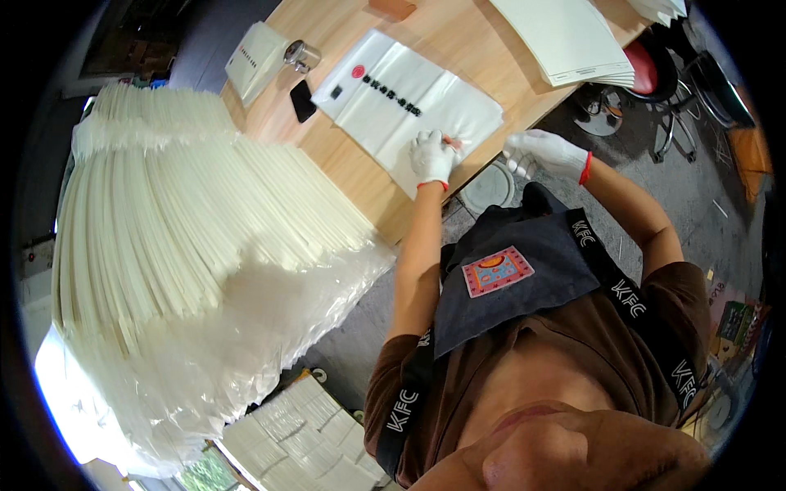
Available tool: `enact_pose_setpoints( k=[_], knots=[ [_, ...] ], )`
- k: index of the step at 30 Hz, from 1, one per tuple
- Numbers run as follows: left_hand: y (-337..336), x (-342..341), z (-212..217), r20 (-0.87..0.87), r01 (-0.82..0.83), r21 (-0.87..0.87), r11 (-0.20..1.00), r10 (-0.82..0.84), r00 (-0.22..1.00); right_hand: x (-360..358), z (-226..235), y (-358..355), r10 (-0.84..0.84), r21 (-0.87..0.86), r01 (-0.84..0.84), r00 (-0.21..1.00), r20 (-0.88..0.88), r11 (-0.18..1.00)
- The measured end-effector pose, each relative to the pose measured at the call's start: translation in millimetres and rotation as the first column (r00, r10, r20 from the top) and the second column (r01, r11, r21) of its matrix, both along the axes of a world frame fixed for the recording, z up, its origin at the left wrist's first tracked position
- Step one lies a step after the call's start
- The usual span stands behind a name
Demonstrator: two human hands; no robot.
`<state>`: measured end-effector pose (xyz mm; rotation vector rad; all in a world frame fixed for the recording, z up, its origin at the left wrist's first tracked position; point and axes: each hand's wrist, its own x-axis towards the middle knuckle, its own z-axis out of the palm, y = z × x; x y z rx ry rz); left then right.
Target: The person repeatedly picks up stacks of white paper sheets and inserts them into clear plastic bags on a wooden table. The person then places the filled bags into a larger plastic-wrapped bundle.
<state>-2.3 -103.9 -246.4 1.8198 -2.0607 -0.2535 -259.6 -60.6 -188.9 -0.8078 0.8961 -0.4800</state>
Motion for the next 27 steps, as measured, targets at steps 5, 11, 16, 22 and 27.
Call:
enact_pose_setpoints(
  k=[5, 11, 16, 22, 27],
  knots=[
    [-29, 14, -7, -0.133, 0.005, 0.319, 0.948, 0.04, 0.99, 10, -31, 4, -0.083, 0.032, 0.084, 0.997, -0.003, 0.996],
    [-42, 29, 3, -0.44, 0.132, 0.197, 0.971, -0.033, 0.897, 101, -24, -59, -0.123, 0.031, 0.122, 0.99, 0.071, 0.992],
    [-81, 57, 48, -0.981, -0.019, -0.137, 0.99, -0.133, 0.138, 103, -64, -98, -0.269, -0.627, -0.298, 0.713, -0.648, 0.719],
    [-66, 36, 100, -0.919, 0.171, 0.003, 0.985, -0.065, 0.388, 67, -32, -92, -0.12, -0.607, -0.584, 0.66, -0.742, 0.54],
    [-1, -58, 127, -0.651, 0.312, -0.198, 0.929, -0.363, 0.667, 124, 35, -85, -0.384, -0.699, -0.34, 0.645, -0.66, 0.63]
  ],
)
